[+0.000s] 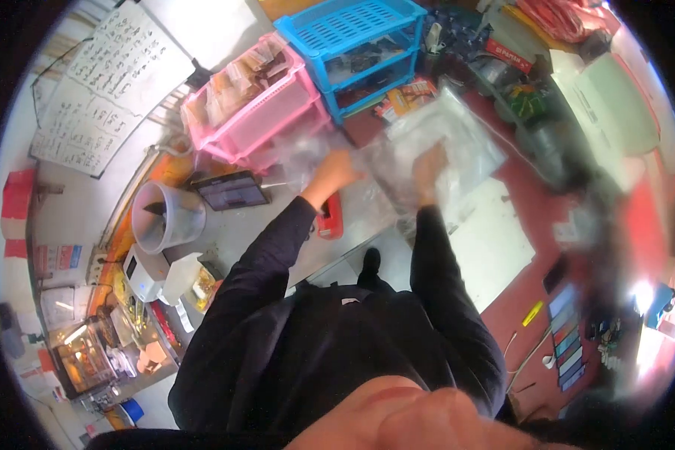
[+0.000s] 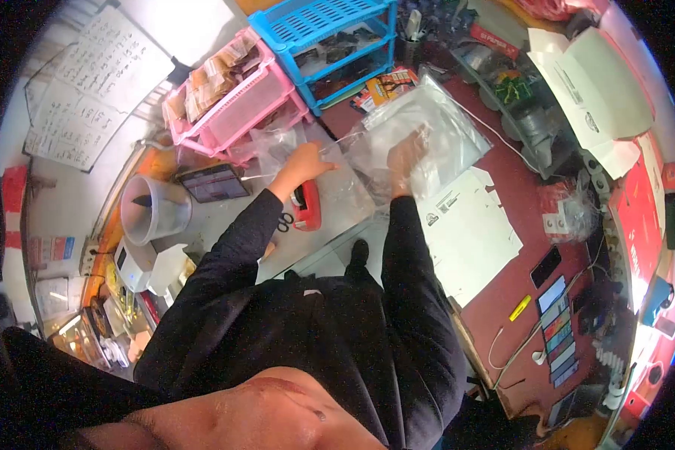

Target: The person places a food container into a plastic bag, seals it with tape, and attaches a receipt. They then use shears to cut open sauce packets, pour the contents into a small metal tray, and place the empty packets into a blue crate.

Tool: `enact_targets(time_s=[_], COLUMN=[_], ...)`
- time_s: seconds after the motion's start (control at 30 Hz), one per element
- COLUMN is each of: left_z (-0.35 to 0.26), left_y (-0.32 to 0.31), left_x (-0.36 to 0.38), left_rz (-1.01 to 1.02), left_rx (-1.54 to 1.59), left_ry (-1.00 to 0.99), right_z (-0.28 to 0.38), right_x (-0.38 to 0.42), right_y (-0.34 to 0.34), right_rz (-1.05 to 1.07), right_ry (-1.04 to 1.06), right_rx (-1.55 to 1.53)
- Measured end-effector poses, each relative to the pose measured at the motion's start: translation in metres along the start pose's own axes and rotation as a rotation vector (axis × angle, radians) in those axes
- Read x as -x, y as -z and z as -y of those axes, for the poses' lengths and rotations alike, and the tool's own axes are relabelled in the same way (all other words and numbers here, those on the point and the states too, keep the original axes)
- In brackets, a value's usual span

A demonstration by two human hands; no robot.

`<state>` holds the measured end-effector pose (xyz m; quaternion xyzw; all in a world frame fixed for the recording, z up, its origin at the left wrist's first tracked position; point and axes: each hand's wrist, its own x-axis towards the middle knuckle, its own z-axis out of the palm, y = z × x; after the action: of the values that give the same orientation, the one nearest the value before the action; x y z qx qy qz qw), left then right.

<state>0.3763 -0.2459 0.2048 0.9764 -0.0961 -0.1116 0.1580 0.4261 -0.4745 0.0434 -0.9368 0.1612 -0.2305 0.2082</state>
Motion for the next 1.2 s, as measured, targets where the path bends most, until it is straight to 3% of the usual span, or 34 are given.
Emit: enact_targets(time_s=[0.03, 0.1, 0.13, 0.2, 0.27, 0.33, 0.37, 0.4, 0.47, 0.5, 0.53, 0.6, 0.67, 0.73, 0.77, 0.87, 0.93, 0.97, 1.0, 1.03, 1.07, 1.1, 1.13, 1.2], left_z=[0.015, 0.049, 0.057, 0.064, 0.058, 0.054, 0.049, 0.046, 0.003, -0.018, -0.024, 0.009, 0.035, 0.081, 0.075, 0.071, 0.074, 0.064, 0.047, 0.023, 0.018, 0.014, 0.021, 0.039], left_y=[-0.002, -0.007, -0.003, 0.016, 0.023, 0.007, -0.003, -0.023, -0.032, -0.021, 0.000, -0.066, -0.026, 0.000, 0.004, 0.004, -0.028, -0.039, -0.047, -0.052, -0.061, -0.071, -0.084, -0.098], left_x=[0.006, 0.016, 0.028, 0.054, 0.084, 0.105, 0.117, 0.120, 0.139, 0.148, 0.159, 0.140, 0.155, 0.174, 0.177, 0.173, 0.150, 0.147, 0.146, 0.144, 0.140, 0.135, 0.133, 0.116], left_rz=[-0.003, -0.072, -0.087, 0.054, -0.036, -0.105, -0.078, 0.039, 0.162, 0.288, 0.311, 0.407, -0.669, -0.727, -0.725, -0.890, -1.187, -0.933, -0.671, -0.917, -1.037, -1.150, -0.978, -0.758], left_rx=[0.006, 0.528, 0.536, 1.265, 1.424, 1.876, 1.957, 1.866, 2.048, 2.125, 2.036, 2.056, 1.095, 0.937, 0.954, 0.839, 0.515, 0.744, 0.960, 0.979, 0.984, 0.977, 1.369, 1.756], left_ry=[0.018, -0.153, -0.132, 0.131, 0.214, 0.247, 0.126, 0.243, 0.322, 0.383, 0.650, 0.464, 0.320, 0.225, 0.228, 0.345, 0.113, 0.196, 0.270, 0.083, -0.013, -0.114, -0.081, -0.047], right_z=[0.011, 0.034, 0.032, 0.029, 0.053, 0.100, 0.114, 0.125, 0.136, 0.139, 0.146, 0.154, 0.113, 0.102, 0.111, 0.146, 0.147, 0.150, 0.151, 0.156, 0.191, 0.198, 0.199, 0.211], right_x=[0.018, 0.068, 0.092, 0.133, 0.153, 0.147, 0.143, 0.142, 0.131, 0.129, 0.128, 0.112, 0.098, 0.075, 0.074, 0.075, 0.075, 0.085, 0.102, 0.125, 0.163, 0.181, 0.195, 0.212], right_y=[0.014, 0.054, 0.058, 0.073, 0.113, 0.181, 0.195, 0.204, 0.209, 0.206, 0.210, 0.235, 0.211, 0.230, 0.239, 0.227, 0.199, 0.195, 0.187, 0.186, 0.219, 0.231, 0.244, 0.265], right_rz=[0.117, 0.131, 0.242, 0.396, 0.467, 0.643, 0.588, 0.544, 0.758, 0.886, 1.009, 1.044, 0.505, 0.576, 0.581, 0.402, 0.350, 0.678, 0.775, 0.871, 0.825, 0.787, 0.998, 0.998], right_ry=[-0.036, 0.091, 0.167, 0.303, 0.389, -0.123, -0.079, -0.034, 0.226, 0.205, 0.175, 0.365, 0.719, 0.621, 0.624, 0.597, 0.693, 0.490, 0.422, 0.351, 0.127, 0.207, -0.010, -0.152], right_rx=[-0.012, -0.082, -0.091, -0.184, -0.273, -0.793, -0.819, -0.845, -0.840, -0.859, -0.874, -0.588, -0.421, -0.411, -0.395, -0.608, -0.569, -0.535, -0.591, -0.645, -0.875, -0.807, -1.025, -1.142])
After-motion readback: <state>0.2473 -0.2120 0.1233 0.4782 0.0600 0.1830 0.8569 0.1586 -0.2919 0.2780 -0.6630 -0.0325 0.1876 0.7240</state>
